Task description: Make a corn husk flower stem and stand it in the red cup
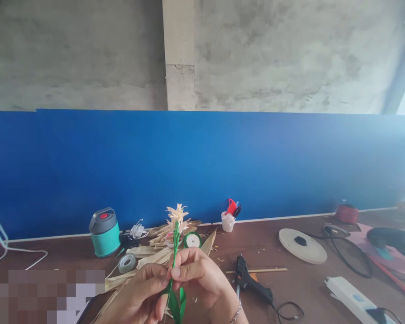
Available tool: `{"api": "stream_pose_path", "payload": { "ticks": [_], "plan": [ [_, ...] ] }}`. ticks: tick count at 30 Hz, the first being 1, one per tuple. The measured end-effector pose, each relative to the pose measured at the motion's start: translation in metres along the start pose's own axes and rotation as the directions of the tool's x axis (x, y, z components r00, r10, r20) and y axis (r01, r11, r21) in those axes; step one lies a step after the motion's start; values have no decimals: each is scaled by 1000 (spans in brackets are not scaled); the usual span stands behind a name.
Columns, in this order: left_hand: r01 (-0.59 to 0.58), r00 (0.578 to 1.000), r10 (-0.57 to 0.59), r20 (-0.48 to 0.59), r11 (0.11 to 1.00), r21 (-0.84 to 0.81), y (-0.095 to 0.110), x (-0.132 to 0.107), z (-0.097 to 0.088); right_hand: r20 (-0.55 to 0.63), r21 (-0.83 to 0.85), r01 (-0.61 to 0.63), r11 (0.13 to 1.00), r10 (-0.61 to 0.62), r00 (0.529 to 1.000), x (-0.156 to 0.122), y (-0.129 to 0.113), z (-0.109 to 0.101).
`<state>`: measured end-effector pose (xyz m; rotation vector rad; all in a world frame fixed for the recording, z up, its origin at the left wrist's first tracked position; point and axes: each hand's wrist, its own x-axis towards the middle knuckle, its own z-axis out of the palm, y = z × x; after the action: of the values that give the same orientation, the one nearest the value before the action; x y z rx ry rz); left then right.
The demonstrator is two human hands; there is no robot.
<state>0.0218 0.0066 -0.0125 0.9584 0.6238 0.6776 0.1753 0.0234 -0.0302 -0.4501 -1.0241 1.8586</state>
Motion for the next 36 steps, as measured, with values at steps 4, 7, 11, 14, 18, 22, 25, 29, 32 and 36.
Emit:
{"api": "stream_pose_path", "payload": {
  "ticks": [4,7,11,14,18,22,25,29,32,36],
  "plan": [
    [-43,999,44,20,998,-53,-1,0,1,43,65,-7,998,4,999,0,1,2],
    [-74,997,74,-19,997,-13,0,-1,3,24,79,22,997,-23,999,-2,-2,7],
    [-126,970,159,-184,976,177,0,-4,9,-110,49,103,993,-97,989,-4,-6,14],
    [-179,881,354,-313,863,472,-5,-4,11,-193,-52,160,986,-167,967,-4,-7,17],
    [-250,625,758,-185,419,873,-15,-3,6,-273,-275,219,936,-294,916,-1,-4,22],
    [-242,485,874,39,91,966,-14,-1,-2,-315,-407,230,884,-372,873,2,0,27],
    [-258,517,850,102,41,965,-4,-3,-4,-320,-431,211,877,-368,873,4,2,25],
    [-243,646,762,45,149,958,9,-8,-2,-285,-442,135,887,-282,916,5,1,19],
    [-199,797,597,-86,395,897,10,-11,-1,-248,-377,68,924,-171,953,4,-1,15],
    [7,896,321,-306,679,734,7,-12,3,-240,-310,24,951,-103,965,3,-1,13]
  ]
}}
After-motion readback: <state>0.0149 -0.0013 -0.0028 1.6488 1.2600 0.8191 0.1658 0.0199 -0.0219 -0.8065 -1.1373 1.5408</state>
